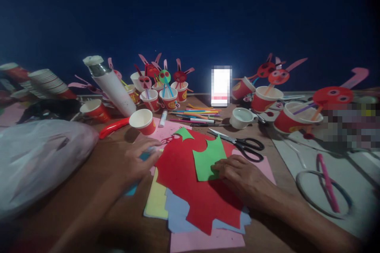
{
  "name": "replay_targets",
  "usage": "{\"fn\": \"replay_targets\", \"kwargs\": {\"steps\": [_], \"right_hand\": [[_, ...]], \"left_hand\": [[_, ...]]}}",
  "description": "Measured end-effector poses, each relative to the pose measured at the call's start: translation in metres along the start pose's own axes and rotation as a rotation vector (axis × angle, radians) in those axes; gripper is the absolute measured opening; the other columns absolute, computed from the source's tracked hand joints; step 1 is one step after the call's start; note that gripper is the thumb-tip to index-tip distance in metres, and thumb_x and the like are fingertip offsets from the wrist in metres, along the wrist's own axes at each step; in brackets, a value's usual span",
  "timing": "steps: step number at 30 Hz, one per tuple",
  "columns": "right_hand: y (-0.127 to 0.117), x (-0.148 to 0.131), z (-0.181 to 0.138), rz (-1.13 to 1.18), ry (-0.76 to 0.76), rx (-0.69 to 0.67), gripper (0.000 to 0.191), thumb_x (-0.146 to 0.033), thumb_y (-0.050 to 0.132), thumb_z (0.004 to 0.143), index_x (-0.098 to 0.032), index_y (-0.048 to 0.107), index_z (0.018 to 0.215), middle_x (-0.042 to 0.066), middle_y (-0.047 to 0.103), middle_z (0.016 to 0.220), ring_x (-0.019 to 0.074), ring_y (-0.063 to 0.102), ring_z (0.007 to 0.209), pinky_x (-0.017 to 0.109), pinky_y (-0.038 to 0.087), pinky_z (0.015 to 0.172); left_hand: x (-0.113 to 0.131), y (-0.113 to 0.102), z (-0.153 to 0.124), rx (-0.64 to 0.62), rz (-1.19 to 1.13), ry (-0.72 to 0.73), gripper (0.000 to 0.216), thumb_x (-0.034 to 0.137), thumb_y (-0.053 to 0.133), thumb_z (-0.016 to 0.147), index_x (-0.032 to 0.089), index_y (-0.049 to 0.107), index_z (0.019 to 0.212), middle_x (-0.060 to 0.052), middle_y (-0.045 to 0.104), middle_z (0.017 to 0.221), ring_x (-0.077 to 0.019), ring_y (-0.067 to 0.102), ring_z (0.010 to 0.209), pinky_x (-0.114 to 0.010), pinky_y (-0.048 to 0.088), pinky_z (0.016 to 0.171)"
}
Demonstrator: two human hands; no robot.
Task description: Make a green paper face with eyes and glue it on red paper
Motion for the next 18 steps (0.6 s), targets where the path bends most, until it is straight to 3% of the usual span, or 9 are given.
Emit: {"fn": "replay_targets", "kwargs": {"steps": [3, 5, 7, 18], "right_hand": [[-0.001, 0.002, 0.001, 0.021, 0.012, -0.007, 0.015, -0.01, 0.046, 0.088, -0.019, 0.054, 0.097, 0.007, 0.067, 0.104, 0.0169, 0.061, 0.098, 0.035, 0.044, 0.084], [-0.002, 0.003, 0.0, 0.032, 0.015, 0.009, 0.014, -0.011, 0.046, 0.088, -0.018, 0.054, 0.096, 0.007, 0.067, 0.103, 0.0166, 0.061, 0.096, 0.034, 0.044, 0.083], [-0.003, 0.004, 0.0, 0.03, 0.02, 0.034, 0.012, -0.01, 0.045, 0.088, -0.018, 0.054, 0.092, 0.007, 0.067, 0.102, 0.0165, 0.061, 0.096, 0.034, 0.044, 0.083], [0.001, 0.015, -0.005, -0.182, 0.175, 0.024, 0.018, -0.007, 0.044, 0.086, -0.017, 0.055, 0.094, 0.008, 0.067, 0.105, 0.0197, 0.06, 0.097, 0.038, 0.038, 0.09]], "left_hand": [[0.021, 0.002, -0.011, -0.309, 0.044, 0.283, 0.042, 0.041, 0.066, 0.074, 0.018, 0.061, 0.109, -0.01, 0.064, 0.112, -0.0254, 0.055, 0.109, -0.042, 0.043, 0.095], [0.032, 0.006, -0.02, -0.482, 0.076, 0.347, 0.053, 0.048, 0.067, 0.072, 0.02, 0.058, 0.116, -0.012, 0.059, 0.122, -0.0284, 0.05, 0.114, -0.045, 0.041, 0.096], [0.038, 0.01, -0.027, -0.58, 0.097, 0.354, 0.057, 0.051, 0.065, 0.073, 0.02, 0.055, 0.12, -0.013, 0.055, 0.126, -0.0302, 0.048, 0.116, -0.048, 0.04, 0.096], [0.039, 0.028, -0.033, -0.594, 0.137, 0.376, 0.052, 0.045, 0.062, 0.078, 0.019, 0.054, 0.121, -0.012, 0.054, 0.128, -0.032, 0.046, 0.117, -0.049, 0.039, 0.094]]}}
Point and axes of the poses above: each hand's wrist, its own z-axis towards the middle knuckle, its own y-axis out of the palm, x = y × z, the point moved 1 cm from there along z, towards the middle knuckle
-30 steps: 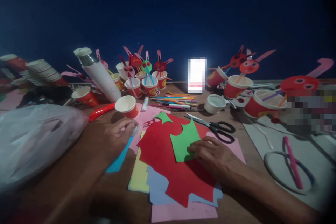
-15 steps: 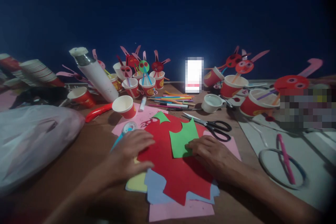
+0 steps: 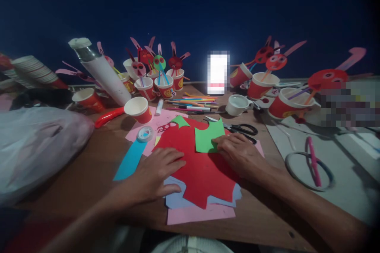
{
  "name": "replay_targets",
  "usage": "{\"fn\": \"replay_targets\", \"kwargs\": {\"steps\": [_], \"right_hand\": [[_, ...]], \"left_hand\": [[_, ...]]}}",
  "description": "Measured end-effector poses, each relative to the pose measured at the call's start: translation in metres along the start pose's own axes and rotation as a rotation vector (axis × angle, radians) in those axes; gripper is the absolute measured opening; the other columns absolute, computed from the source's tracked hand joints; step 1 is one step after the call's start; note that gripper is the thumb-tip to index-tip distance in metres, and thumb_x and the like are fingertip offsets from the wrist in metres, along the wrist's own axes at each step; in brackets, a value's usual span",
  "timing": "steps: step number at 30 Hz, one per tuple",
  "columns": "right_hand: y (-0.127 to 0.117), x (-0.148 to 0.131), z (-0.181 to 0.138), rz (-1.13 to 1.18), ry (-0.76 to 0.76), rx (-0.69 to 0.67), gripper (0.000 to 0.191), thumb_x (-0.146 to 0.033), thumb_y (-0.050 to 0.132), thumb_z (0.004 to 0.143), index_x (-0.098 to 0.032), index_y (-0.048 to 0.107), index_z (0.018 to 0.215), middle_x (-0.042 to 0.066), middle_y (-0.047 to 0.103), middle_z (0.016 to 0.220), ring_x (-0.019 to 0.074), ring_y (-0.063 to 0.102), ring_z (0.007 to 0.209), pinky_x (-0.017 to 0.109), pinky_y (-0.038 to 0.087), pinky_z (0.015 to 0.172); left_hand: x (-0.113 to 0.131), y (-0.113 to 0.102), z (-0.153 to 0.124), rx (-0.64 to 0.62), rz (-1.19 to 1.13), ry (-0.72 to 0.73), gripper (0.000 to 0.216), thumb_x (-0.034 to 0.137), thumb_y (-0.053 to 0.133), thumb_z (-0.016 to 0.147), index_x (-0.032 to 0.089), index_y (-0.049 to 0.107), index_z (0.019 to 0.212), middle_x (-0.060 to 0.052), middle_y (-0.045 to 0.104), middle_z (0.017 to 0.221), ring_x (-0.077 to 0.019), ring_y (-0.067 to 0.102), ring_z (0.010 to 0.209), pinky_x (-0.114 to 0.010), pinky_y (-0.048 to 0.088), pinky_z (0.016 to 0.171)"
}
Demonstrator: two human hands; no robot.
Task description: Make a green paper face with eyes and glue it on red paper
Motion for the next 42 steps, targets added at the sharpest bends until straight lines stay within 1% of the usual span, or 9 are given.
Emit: {"fn": "replay_targets", "kwargs": {"steps": [9, 13, 17, 21, 25, 30, 36, 38, 42], "right_hand": [[-0.002, 0.002, 0.002, -0.087, 0.046, 0.006, 0.016, -0.005, 0.045, 0.082, -0.018, 0.053, 0.085, 0.007, 0.066, 0.107, 0.0206, 0.058, 0.099, 0.039, 0.03, 0.094], [-0.008, 0.004, 0.004, -0.143, 0.076, -0.044, 0.018, -0.004, 0.044, 0.081, -0.018, 0.054, 0.085, 0.009, 0.066, 0.098, 0.0222, 0.059, 0.089, 0.04, 0.032, 0.088], [-0.016, 0.006, 0.005, -0.14, 0.091, -0.057, 0.017, -0.007, 0.044, 0.083, -0.018, 0.057, 0.087, 0.007, 0.066, 0.085, 0.0216, 0.059, 0.081, 0.039, 0.034, 0.084], [-0.024, 0.011, 0.006, -0.065, 0.157, 0.125, 0.014, -0.017, 0.044, 0.089, -0.018, 0.058, 0.09, 0.007, 0.068, 0.086, 0.0213, 0.061, 0.079, 0.037, 0.038, 0.08], [-0.03, 0.016, 0.004, 0.018, 0.23, 0.285, 0.011, -0.022, 0.048, 0.088, -0.019, 0.058, 0.089, 0.007, 0.069, 0.087, 0.0222, 0.061, 0.08, 0.036, 0.042, 0.073], [-0.033, 0.015, -0.002, 0.161, 0.328, 0.402, 0.01, -0.027, 0.051, 0.087, -0.022, 0.059, 0.09, 0.004, 0.068, 0.084, 0.0201, 0.062, 0.076, 0.033, 0.046, 0.069], [-0.05, 0.009, -0.001, 0.173, 0.182, 0.579, 0.017, -0.012, 0.059, 0.079, -0.024, 0.056, 0.091, 0.005, 0.069, 0.093, 0.0231, 0.063, 0.087, 0.039, 0.046, 0.079], [-0.054, 0.007, 0.0, 0.171, 0.125, 0.554, 0.018, -0.01, 0.059, 0.078, -0.024, 0.056, 0.09, 0.004, 0.069, 0.089, 0.0213, 0.063, 0.084, 0.037, 0.046, 0.077], [-0.051, -0.006, 0.003, 0.118, -0.022, 0.315, 0.016, -0.012, 0.053, 0.081, -0.022, 0.06, 0.092, 0.002, 0.068, 0.076, 0.0164, 0.061, 0.068, 0.032, 0.044, 0.069]], "left_hand": [[-0.011, 0.002, 0.008, 0.074, -0.021, 0.085, 0.04, 0.043, 0.061, 0.079, 0.018, 0.061, 0.111, -0.013, 0.06, 0.12, -0.028, 0.053, 0.106, -0.043, 0.045, 0.087], [-0.013, 0.002, 0.008, 0.13, -0.004, 0.152, 0.034, 0.041, 0.059, 0.081, 0.017, 0.064, 0.106, -0.014, 0.061, 0.118, -0.0269, 0.055, 0.105, -0.044, 0.045, 0.089], [-0.012, 0.001, 0.006, 0.203, -0.012, 0.204, 0.021, 0.026, 0.057, 0.084, 0.017, 0.064, 0.102, -0.011, 0.067, 0.109, -0.0226, 0.059, 0.102, -0.039, 0.049, 0.089], [-0.011, 0.002, 0.003, 0.429, -0.096, 0.248, 0.02, 0.009, 0.054, 0.082, 0.013, 0.063, 0.099, -0.01, 0.071, 0.094, -0.018, 0.065, 0.092, -0.032, 0.054, 0.083], [-0.014, 0.006, 0.001, 0.633, -0.085, 0.09, 0.019, 0.006, 0.05, 0.082, 0.014, 0.064, 0.093, -0.008, 0.072, 0.085, -0.0162, 0.067, 0.081, -0.028, 0.056, 0.073], [-0.016, 0.007, 0.002, 0.762, 0.021, -0.026, 0.016, 0.01, 0.05, 0.08, 0.016, 0.066, 0.08, -0.006, 0.072, 0.077, -0.0156, 0.068, 0.073, -0.026, 0.056, 0.069], [-0.018, 0.004, 0.005, 0.815, 0.073, -0.096, 0.017, 0.009, 0.05, 0.081, 0.015, 0.065, 0.081, -0.005, 0.071, 0.075, -0.0153, 0.068, 0.072, -0.025, 0.056, 0.069], [-0.019, 0.004, 0.007, 0.819, 0.077, -0.11, 0.015, 0.01, 0.051, 0.081, 0.015, 0.065, 0.08, -0.004, 0.071, 0.073, -0.0147, 0.067, 0.07, -0.024, 0.055, 0.068], [-0.019, 0.003, 0.011, 0.815, 0.079, -0.143, 0.014, 0.009, 0.051, 0.081, 0.014, 0.064, 0.08, -0.005, 0.071, 0.076, -0.0146, 0.067, 0.071, -0.024, 0.054, 0.071]]}}
Point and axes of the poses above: each hand's wrist, its own z-axis towards the middle knuckle, its own y-axis out of the palm, x = y × z, the point moved 1 cm from there along z, towards the middle knuckle
